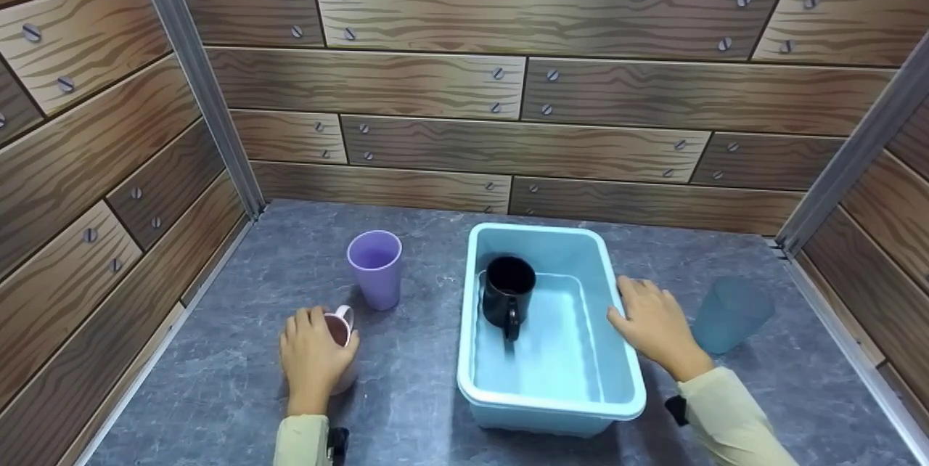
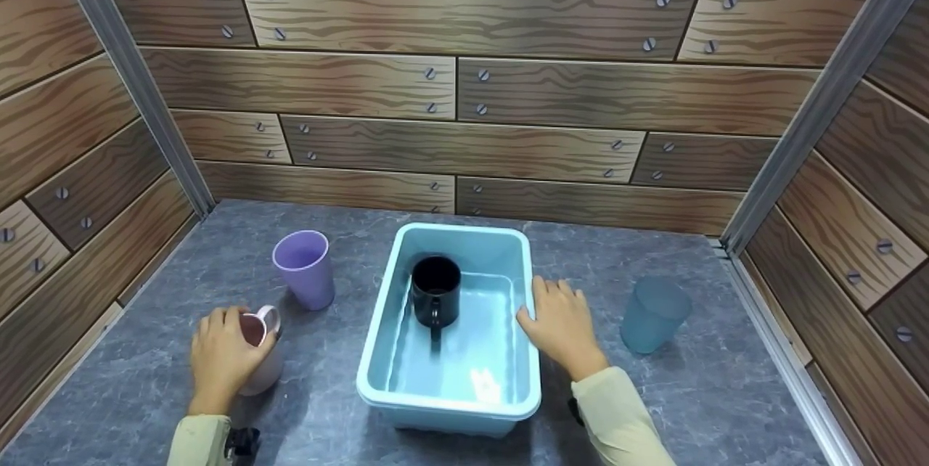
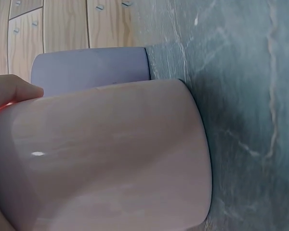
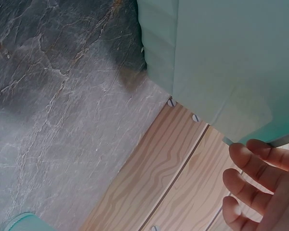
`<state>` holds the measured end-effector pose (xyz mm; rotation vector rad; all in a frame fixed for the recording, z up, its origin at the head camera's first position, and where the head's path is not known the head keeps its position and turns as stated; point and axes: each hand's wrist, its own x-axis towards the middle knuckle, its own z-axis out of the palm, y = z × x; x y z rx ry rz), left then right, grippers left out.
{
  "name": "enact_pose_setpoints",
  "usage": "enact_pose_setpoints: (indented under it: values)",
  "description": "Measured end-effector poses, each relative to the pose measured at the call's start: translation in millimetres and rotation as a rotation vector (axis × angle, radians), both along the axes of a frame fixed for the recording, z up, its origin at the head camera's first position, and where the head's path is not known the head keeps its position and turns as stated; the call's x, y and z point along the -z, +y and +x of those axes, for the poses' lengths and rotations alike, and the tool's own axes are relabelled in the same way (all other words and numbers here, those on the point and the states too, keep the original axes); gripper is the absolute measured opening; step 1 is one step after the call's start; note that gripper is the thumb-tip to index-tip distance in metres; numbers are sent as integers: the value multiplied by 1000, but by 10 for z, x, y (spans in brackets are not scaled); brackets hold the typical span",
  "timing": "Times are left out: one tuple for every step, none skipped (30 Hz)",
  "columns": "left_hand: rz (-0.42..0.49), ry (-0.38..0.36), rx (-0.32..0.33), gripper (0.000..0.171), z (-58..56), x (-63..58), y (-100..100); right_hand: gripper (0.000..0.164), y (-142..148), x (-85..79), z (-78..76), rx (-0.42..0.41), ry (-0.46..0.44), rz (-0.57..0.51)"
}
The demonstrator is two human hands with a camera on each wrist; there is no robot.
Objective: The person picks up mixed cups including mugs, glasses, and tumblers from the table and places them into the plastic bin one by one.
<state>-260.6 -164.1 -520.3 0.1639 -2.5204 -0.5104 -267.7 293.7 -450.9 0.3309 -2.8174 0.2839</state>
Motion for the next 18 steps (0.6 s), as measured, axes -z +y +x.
enact_pose_setpoints:
  values:
    - [1, 0, 4, 53, -4, 1, -3, 21, 2, 1, 3, 0, -4, -2]
    - [2, -3, 8, 53, -9, 1, -8, 22, 4, 4, 4, 0, -2, -1]
    - [1, -5, 12, 52, -13, 2, -10, 22, 6, 7, 5, -1, 0, 0]
    - [1, -9, 15, 52, -19, 4, -12, 23, 9, 10, 5, -2, 1, 0]
    - [2, -12, 19, 52, -23, 4, -17, 23, 10, 15, 7, -3, 1, -2]
    - [2, -15, 23, 53, -27, 6, -21, 24, 12, 19, 9, -4, 3, -4]
    - [3, -18, 27, 53, -30, 8, -26, 25, 13, 21, 11, -4, 5, -5]
    - [2, -23, 32, 53, -32, 6, -29, 25, 14, 26, 12, -5, 7, -5]
    - [0, -26, 38, 53, -36, 7, -35, 25, 15, 29, 14, -4, 7, -5]
    - [-2, -27, 45, 53, -40, 9, -40, 25, 16, 32, 15, -4, 8, -5]
    - [-3, -27, 52, 54, -43, 10, -46, 25, 16, 31, 17, -4, 9, -7]
    - [-6, -24, 58, 54, -48, 10, -53, 26, 16, 31, 18, -3, 10, -7]
    - [-9, -20, 63, 54, -55, 10, -61, 26, 15, 31, 18, -3, 10, -7]
    - [-13, -15, 69, 54, -63, 11, -69, 26, 14, 29, 16, -4, 11, -7]
    - [-17, -9, 74, 54, -72, 14, -79, 26, 13, 26, 15, -4, 12, -9]
    - [-21, -3, 79, 54, -82, 14, -88, 26, 11, 23, 12, -5, 14, -10]
    - [-26, 2, 83, 54, -91, 12, -97, 27, 10, 22, 9, -6, 15, -11]
    - [-33, 10, 89, 54, -99, 10, -105, 27, 10, 24, 4, -5, 16, -11]
